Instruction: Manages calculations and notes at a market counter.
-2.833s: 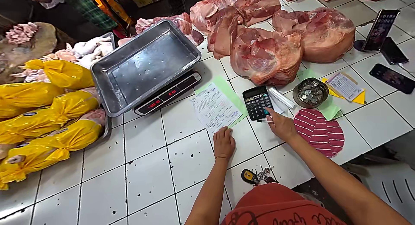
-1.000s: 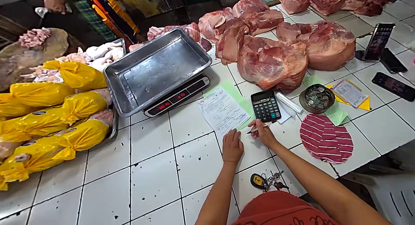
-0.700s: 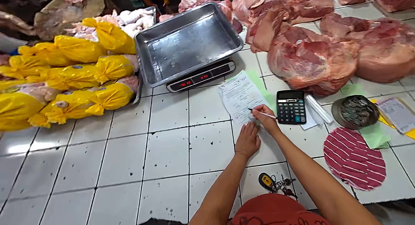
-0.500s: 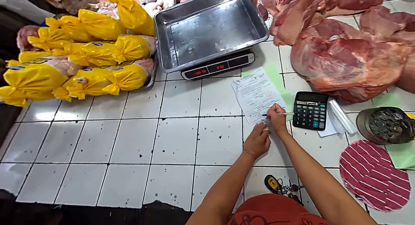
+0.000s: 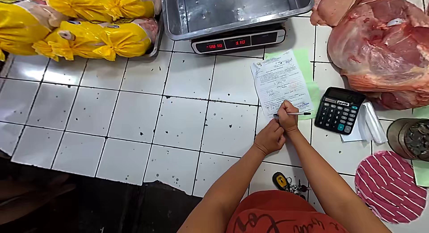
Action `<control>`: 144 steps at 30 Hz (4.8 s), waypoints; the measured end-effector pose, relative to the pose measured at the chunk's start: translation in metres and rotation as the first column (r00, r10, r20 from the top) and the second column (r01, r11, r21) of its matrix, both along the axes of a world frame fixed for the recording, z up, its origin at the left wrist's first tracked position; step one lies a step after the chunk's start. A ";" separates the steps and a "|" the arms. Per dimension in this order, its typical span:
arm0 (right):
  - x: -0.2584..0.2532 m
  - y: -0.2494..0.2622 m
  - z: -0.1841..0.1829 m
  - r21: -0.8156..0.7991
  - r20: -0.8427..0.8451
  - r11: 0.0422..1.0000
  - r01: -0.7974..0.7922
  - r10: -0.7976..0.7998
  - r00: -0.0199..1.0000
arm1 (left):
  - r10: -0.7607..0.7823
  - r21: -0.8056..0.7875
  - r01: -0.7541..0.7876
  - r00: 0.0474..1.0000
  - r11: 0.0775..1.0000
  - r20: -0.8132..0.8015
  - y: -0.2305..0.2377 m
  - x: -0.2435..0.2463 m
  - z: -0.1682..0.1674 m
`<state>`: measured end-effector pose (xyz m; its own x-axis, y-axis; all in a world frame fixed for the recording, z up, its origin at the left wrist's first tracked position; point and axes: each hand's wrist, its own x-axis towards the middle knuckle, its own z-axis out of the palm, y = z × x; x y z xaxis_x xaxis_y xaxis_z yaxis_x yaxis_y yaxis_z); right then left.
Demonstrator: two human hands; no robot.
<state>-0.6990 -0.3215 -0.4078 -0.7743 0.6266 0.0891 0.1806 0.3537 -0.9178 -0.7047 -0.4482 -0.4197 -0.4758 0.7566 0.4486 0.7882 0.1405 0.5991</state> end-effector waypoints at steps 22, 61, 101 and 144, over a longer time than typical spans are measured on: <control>0.000 0.000 -0.003 0.024 -0.063 0.998 0.065 -0.063 0.996 | 0.006 0.005 -0.005 1.000 1.000 -0.030 0.002 0.000 0.001; 0.002 0.011 0.002 0.072 0.004 0.992 0.101 -0.102 0.995 | -0.009 -0.160 0.003 0.999 0.987 -0.037 0.004 -0.002 0.007; 0.003 0.016 0.002 -0.078 -0.018 0.988 -0.132 0.131 0.991 | -0.207 -0.105 0.197 0.974 0.975 -0.093 0.004 -0.005 0.005; 0.133 0.135 0.079 0.311 0.652 0.941 0.132 -0.313 0.691 | -0.056 -0.369 -0.035 0.971 0.929 -0.233 -0.011 -0.004 0.014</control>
